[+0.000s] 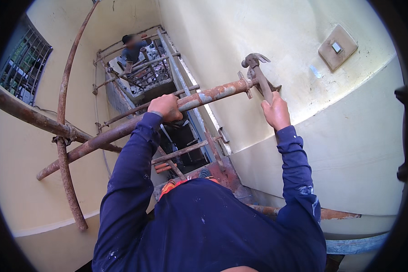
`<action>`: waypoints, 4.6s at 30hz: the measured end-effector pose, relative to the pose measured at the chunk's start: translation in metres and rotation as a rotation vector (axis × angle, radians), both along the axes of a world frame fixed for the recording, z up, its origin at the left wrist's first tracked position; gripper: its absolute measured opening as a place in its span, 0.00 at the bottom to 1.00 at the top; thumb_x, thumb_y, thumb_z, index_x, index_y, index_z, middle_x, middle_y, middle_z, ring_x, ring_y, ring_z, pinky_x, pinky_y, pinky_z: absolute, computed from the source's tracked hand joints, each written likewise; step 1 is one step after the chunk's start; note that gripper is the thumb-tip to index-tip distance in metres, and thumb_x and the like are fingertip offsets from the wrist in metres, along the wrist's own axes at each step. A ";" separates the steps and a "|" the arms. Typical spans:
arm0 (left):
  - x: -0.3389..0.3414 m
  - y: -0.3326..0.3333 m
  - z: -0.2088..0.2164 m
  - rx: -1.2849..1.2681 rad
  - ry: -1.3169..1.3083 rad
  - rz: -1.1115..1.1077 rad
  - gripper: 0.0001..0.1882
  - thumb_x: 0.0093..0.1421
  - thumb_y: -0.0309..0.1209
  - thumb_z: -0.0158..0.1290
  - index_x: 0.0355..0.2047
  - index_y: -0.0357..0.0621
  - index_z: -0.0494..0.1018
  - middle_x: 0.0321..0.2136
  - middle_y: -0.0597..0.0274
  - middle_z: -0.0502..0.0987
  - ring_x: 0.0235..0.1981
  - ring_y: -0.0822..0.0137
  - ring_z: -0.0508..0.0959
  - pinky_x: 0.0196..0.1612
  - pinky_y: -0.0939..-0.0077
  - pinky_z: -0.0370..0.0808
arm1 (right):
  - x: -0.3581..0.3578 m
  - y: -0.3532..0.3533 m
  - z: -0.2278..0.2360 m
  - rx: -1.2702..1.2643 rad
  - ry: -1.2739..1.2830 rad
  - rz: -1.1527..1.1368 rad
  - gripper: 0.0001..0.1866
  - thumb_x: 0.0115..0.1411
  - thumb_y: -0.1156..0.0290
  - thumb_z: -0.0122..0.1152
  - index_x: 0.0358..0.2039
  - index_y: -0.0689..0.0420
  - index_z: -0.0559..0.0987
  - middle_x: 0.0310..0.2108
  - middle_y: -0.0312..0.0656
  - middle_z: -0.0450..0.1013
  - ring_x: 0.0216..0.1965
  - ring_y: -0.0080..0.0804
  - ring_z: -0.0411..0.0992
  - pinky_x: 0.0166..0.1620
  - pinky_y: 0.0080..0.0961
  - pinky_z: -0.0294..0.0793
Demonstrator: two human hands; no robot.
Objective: The person assembles a metal scaffolding frame by lifting and positioning a long pole, then securing it to a wall bracket using a hammer and a locking mechanism. The worker repeatedly adjusts the pole and tightens the bracket to stabilize the structure.
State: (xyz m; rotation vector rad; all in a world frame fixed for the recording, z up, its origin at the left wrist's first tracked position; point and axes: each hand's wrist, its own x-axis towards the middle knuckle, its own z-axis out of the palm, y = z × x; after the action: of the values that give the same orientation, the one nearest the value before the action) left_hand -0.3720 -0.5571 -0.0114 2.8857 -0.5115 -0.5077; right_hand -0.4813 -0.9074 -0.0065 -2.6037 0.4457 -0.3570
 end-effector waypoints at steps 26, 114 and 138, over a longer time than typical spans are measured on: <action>-0.047 0.173 -0.048 0.031 -0.506 0.011 0.14 0.50 0.33 0.64 0.33 0.44 0.72 0.28 0.50 0.82 0.32 0.48 0.84 0.36 0.54 0.80 | -0.022 0.043 0.029 0.440 -0.566 -0.145 0.18 0.69 0.56 0.60 0.38 0.58 0.69 0.19 0.38 0.69 0.17 0.28 0.71 0.22 0.26 0.72; -0.040 0.171 -0.022 0.085 -0.304 0.000 0.17 0.47 0.38 0.64 0.36 0.43 0.79 0.32 0.45 0.83 0.38 0.44 0.83 0.42 0.53 0.80 | -0.074 0.123 -0.131 2.712 -0.380 -0.284 0.12 0.63 0.73 0.51 0.21 0.52 0.66 0.19 0.27 0.63 0.19 0.16 0.65 0.28 0.18 0.73; -0.035 0.167 -0.016 0.067 -0.207 0.052 0.16 0.45 0.36 0.64 0.34 0.45 0.78 0.27 0.42 0.81 0.33 0.41 0.82 0.38 0.51 0.79 | -0.157 0.104 -0.118 2.779 -0.151 -0.689 0.10 0.65 0.72 0.52 0.25 0.53 0.68 0.20 0.26 0.65 0.18 0.13 0.66 0.27 0.17 0.73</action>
State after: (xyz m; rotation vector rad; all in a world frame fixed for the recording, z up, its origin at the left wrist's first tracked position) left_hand -0.4069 -0.3899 -0.0276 3.0246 -0.4548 -0.2240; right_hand -0.6384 -0.8033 -0.1242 0.2919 0.7415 0.0667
